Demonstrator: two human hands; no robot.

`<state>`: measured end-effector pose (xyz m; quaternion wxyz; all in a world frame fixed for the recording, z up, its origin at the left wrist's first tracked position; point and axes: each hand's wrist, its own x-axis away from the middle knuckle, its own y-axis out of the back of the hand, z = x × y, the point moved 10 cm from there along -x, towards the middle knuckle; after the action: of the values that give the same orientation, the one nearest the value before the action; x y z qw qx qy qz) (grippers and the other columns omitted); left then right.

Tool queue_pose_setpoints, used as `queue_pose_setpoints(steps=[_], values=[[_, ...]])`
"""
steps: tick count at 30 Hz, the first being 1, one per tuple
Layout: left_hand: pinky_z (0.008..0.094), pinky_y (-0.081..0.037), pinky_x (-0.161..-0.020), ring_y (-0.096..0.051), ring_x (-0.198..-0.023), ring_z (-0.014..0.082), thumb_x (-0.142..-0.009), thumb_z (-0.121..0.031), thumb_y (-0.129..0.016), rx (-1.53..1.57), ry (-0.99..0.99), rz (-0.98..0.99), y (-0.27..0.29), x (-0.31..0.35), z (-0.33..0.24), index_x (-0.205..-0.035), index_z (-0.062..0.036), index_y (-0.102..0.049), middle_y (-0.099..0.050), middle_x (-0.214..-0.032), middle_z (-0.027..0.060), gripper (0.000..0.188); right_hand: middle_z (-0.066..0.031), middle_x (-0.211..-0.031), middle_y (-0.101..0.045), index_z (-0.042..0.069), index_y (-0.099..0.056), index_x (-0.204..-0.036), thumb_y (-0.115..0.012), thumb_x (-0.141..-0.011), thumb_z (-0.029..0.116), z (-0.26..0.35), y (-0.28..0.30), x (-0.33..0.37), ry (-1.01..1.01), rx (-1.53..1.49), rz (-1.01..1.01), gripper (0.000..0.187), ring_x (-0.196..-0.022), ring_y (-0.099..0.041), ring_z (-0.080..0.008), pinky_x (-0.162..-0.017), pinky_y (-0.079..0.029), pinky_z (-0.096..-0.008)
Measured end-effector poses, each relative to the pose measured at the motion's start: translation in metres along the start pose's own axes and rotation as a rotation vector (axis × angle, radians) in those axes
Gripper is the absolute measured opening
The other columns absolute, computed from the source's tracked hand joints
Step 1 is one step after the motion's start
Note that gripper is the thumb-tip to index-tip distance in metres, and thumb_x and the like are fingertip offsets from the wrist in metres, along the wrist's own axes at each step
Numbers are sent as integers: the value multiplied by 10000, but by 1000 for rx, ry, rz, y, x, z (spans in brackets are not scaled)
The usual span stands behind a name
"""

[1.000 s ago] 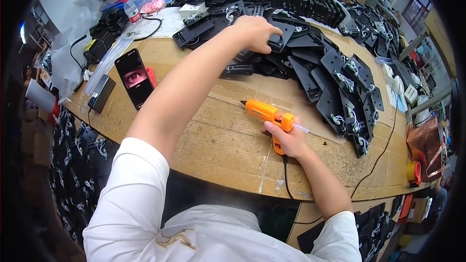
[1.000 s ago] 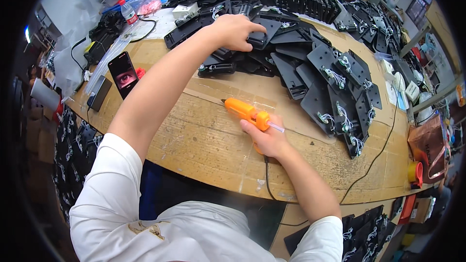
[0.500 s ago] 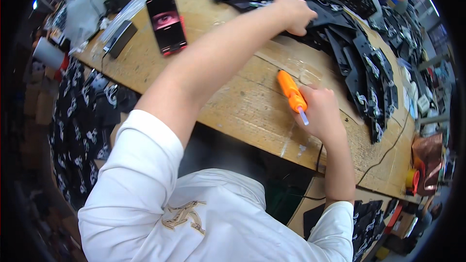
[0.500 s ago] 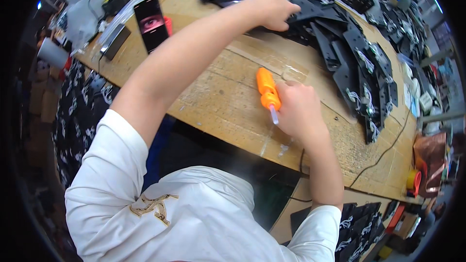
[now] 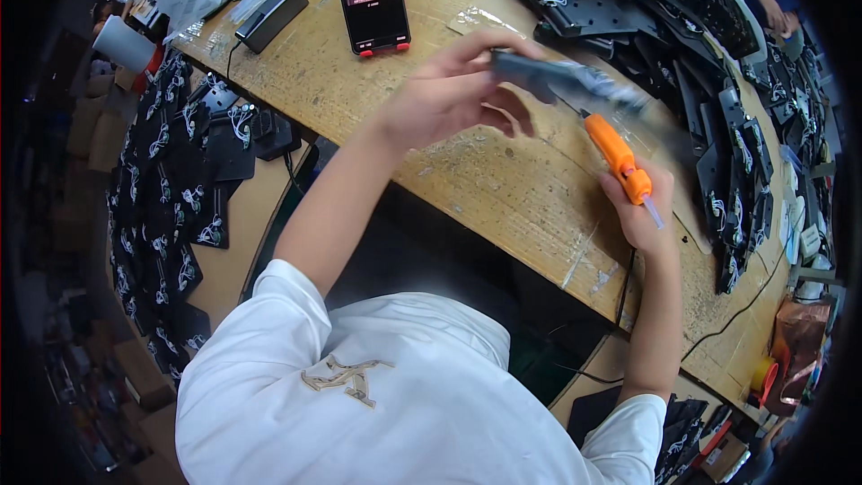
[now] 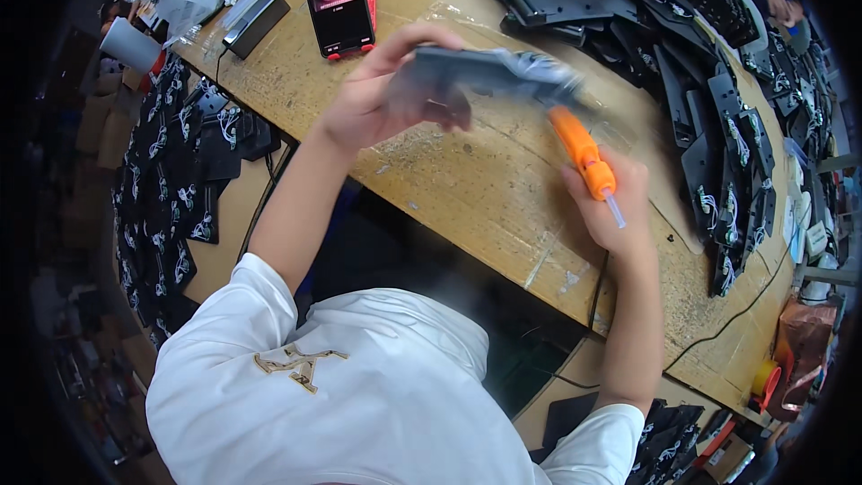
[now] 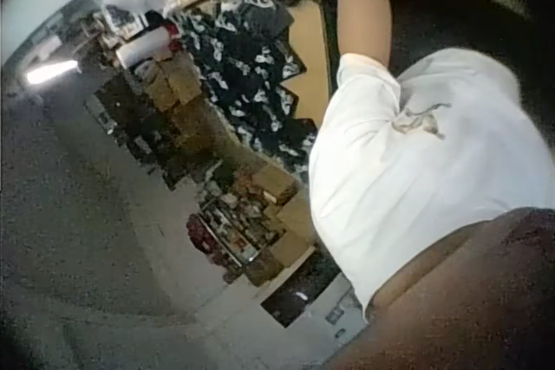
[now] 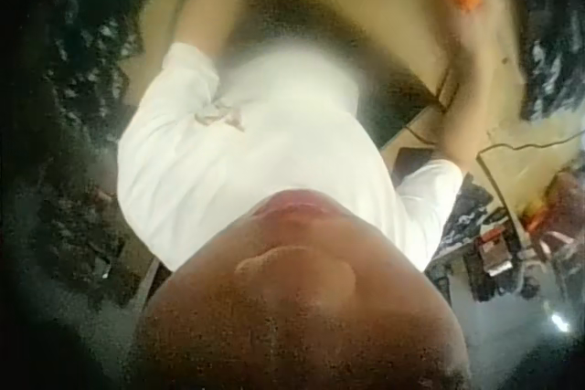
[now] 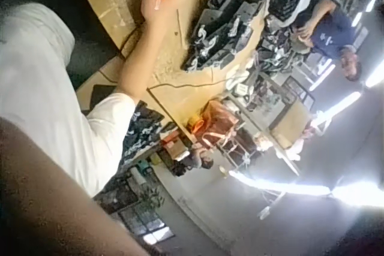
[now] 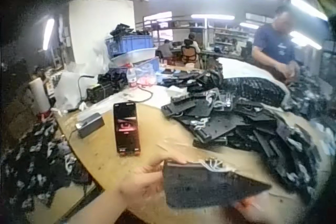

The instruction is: The person uses a hot glue gun to apply adhesive to the internal components of small black electronic devices. They pick up each device from a pile on the table, apply glue to the circuit board and wires, and then place the device back down. The process is repeated for multiple units.

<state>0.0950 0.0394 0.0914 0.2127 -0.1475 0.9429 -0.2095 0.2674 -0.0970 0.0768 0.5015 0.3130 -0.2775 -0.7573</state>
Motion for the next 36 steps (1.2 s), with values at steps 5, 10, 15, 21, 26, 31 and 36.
queue_pose_setpoints(steps=[5,10,15,21,26,31,36], values=[[310,-508,-828,-606,-989,161,-917,-111,-417,-10,33,-37,42,43,3,-1166,-29,-509,-585,-1080,91,277,27,-670,-540,-13,-628,-847,-699,-832,114,-27,-18,12,-224,-507,-46,146,-614,-459,-59,-548,-358,-248],[290,-485,-837,-593,-973,155,-861,-118,-459,85,103,-135,50,54,11,-1166,-20,-499,-576,-1043,85,324,33,-678,-519,-13,-629,-836,-683,-832,106,-20,-24,11,-200,-440,46,131,-613,-440,-62,-552,-343,-241],[277,-460,-863,-560,-1023,136,-827,35,-578,-241,70,-303,56,61,16,-1244,-14,-465,-566,-1096,102,435,-60,-805,-653,-34,-661,-918,-655,-835,82,-40,-29,16,-267,-599,41,143,-760,-590,-125,-717,-464,-270],[290,-480,-549,-609,-620,163,-844,-1,-650,-1269,-114,-520,43,64,-25,-1194,1,-545,-602,-757,77,366,-88,-899,-671,-43,-653,-1005,-631,-851,73,-46,-34,16,-263,-666,97,193,-861,-623,-167,-821,-479,-307],[360,-498,-569,-599,-628,304,-842,-60,-639,-1869,-110,-606,60,72,-54,-1096,-109,-656,-582,-743,113,260,-79,-900,-671,-29,-645,-1038,-641,-862,95,-46,-35,17,-288,-675,68,215,-843,-612,-149,-796,-473,-290],[415,-510,-613,-633,-716,314,-857,-149,-636,-1994,106,-578,96,64,-52,-1005,-135,-668,-610,-775,91,152,-67,-899,-674,-19,-648,-1045,-651,-867,105,-48,-35,17,-307,-659,78,217,-804,-591,-117,-742,-455,-257],[412,-512,-666,-640,-766,331,-852,-137,-636,-1981,78,-691,109,82,-68,-899,-92,-658,-644,-821,118,69,-64,-879,-679,-26,-658,-1027,-650,-867,97,-47,-33,16,-311,-641,65,202,-773,-591,-110,-716,-459,-251]])
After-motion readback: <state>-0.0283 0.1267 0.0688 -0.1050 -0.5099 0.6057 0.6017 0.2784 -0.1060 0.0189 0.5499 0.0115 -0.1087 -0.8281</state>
